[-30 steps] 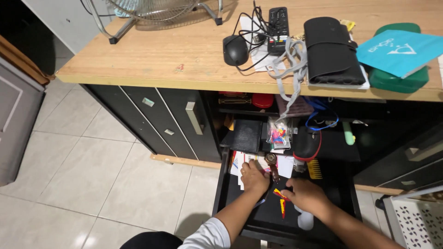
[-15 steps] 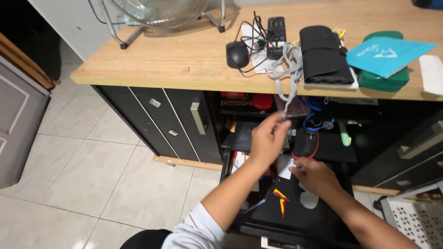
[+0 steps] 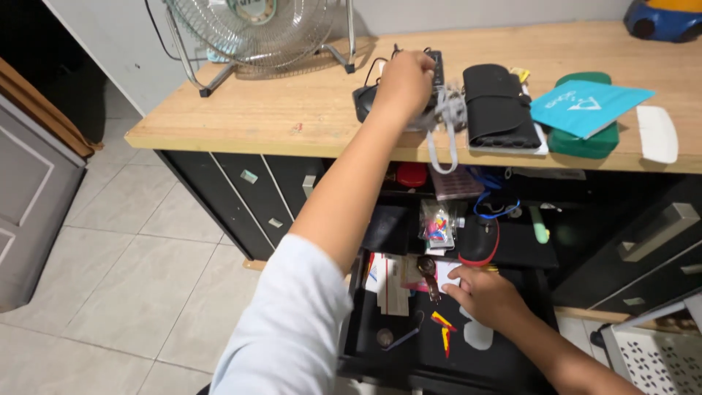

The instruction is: The person is organizing various small items from a drawer and placing some on a desk surface.

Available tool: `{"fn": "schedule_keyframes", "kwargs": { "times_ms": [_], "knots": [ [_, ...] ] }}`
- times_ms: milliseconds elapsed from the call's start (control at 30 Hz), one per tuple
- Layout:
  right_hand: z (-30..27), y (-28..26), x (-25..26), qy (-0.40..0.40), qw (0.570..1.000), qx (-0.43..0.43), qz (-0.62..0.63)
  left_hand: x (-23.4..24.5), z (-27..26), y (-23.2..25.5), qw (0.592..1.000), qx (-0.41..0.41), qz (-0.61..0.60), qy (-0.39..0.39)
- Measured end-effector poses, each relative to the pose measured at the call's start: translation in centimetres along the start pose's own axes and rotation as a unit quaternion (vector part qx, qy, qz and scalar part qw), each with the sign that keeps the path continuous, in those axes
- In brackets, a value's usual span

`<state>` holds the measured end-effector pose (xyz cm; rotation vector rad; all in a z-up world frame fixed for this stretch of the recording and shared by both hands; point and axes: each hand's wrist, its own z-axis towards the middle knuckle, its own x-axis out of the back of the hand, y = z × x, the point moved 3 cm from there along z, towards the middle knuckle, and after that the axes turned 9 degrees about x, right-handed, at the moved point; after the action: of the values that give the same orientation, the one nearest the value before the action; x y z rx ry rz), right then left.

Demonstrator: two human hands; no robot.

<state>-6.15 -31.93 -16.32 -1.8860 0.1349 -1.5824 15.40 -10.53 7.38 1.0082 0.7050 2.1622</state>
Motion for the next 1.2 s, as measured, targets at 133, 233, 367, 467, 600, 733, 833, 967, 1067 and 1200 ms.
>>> {"fn": "schedule_keyframes", "kwargs": {
  "times_ms": [133,233,367,467,600,733,833,967,1067,1200],
  "knots": [
    [1.0,3.1,-1.3,0.012,1.000,0.012,-0.012,4.2,-6.6,3.8,0.988,-0.143,-0.034,0.038],
    [1.4,5.2,-1.7,0.005,1.000,-0.009,-0.016,7.4,-14.7,5.2,0.978,-0.187,-0.076,0.061],
    [2.4,10.0,-3.9,-0.032,0.997,-0.059,-0.026,5.9,-24.9,-0.4,0.955,-0.256,-0.133,0.067],
    [3.6,14.9,-7.9,-0.071,0.996,-0.058,-0.023,-2.2,-34.1,-10.9,0.993,0.003,-0.094,-0.077],
    [3.6,18.5,-14.2,-0.102,0.994,-0.044,-0.006,-9.2,-39.5,-20.2,0.938,0.237,-0.023,-0.251],
    [3.2,14.0,-14.4,-0.116,0.990,-0.010,-0.081,-13.7,-40.5,-25.6,0.868,0.335,0.117,-0.348],
    [2.7,9.7,-13.8,-0.150,0.983,-0.057,-0.092,-15.5,-38.9,-24.7,0.862,0.362,0.149,-0.321],
    [2.6,7.0,-12.1,-0.173,0.979,-0.090,-0.065,-18.1,-36.1,-22.5,0.875,0.350,0.187,-0.278],
    [2.4,7.6,-11.9,-0.168,0.982,-0.067,-0.057,-21.2,-35.0,-23.5,0.860,0.254,0.283,-0.339],
    [2.1,8.5,-11.8,-0.170,0.982,-0.058,-0.065,-25.3,-35.7,-28.3,0.799,0.244,0.337,-0.434]
  ]
}}
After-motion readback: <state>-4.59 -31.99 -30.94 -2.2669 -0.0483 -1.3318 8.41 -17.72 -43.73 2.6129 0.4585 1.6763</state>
